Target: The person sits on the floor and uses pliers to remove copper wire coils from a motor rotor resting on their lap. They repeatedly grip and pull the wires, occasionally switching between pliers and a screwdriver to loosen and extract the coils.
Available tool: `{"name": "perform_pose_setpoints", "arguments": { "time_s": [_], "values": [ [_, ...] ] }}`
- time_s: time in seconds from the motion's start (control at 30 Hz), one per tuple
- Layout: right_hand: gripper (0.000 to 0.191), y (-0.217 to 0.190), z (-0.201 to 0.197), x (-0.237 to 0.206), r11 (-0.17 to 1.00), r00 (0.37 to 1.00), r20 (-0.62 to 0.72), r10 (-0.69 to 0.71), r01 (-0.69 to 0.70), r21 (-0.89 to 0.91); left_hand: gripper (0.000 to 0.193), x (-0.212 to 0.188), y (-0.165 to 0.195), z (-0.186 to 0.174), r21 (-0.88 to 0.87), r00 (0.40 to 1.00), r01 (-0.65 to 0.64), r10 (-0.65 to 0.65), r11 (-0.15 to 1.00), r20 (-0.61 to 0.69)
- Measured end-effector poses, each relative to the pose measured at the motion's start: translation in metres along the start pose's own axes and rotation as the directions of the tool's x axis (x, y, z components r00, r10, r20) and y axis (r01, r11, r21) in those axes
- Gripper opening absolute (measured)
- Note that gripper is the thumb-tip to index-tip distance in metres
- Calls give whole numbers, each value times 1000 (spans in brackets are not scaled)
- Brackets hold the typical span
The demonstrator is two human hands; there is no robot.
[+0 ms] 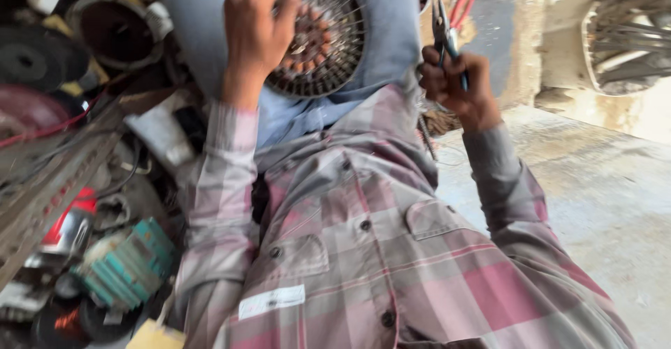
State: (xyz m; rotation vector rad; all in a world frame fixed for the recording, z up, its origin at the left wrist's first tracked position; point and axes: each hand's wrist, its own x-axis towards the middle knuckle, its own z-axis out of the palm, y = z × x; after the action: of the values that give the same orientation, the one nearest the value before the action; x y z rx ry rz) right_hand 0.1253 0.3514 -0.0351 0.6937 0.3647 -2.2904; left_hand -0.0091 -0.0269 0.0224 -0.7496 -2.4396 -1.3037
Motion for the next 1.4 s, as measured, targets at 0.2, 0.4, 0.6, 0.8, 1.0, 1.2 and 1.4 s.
{"name": "perform_pose_setpoints", "arguments": {
  "time_s": [0.2, 0.4, 0.6, 0.8, 1.0, 1.2, 1.4],
  "values": [
    [40, 42, 31, 9, 917, 953, 104, 284, -238, -319, 51, 12, -27, 22, -41, 981, -110, 115, 993, 153],
    [35, 55, 50, 21, 885, 950, 1, 312, -290, -365, 39, 2, -34, 31, -79, 983, -50, 63, 996, 172],
    [31, 63, 74, 34, 830, 947, -60, 316, -306, -467, 40, 2, -38, 30, -87, 987, -50, 63, 995, 148],
    [33, 63, 96, 49, 392, 996, -47, 78, -74, -917, 44, 2, -41, 35, -135, 986, -62, 82, 989, 147],
    [43, 56, 107, 61, -607, 924, 321, -208, 135, -783, 47, 7, -49, 31, -268, 990, 1, 38, 964, 138],
    [33, 45, 117, 63, -142, 955, 202, -216, 174, -974, 54, 3, -44, 43, -263, 986, 44, 0, 964, 166],
    [23, 9, 103, 47, 879, 964, 253, 86, 46, -475, 52, 11, -32, 37, -269, 991, 81, -47, 960, 129]
  ]
}}
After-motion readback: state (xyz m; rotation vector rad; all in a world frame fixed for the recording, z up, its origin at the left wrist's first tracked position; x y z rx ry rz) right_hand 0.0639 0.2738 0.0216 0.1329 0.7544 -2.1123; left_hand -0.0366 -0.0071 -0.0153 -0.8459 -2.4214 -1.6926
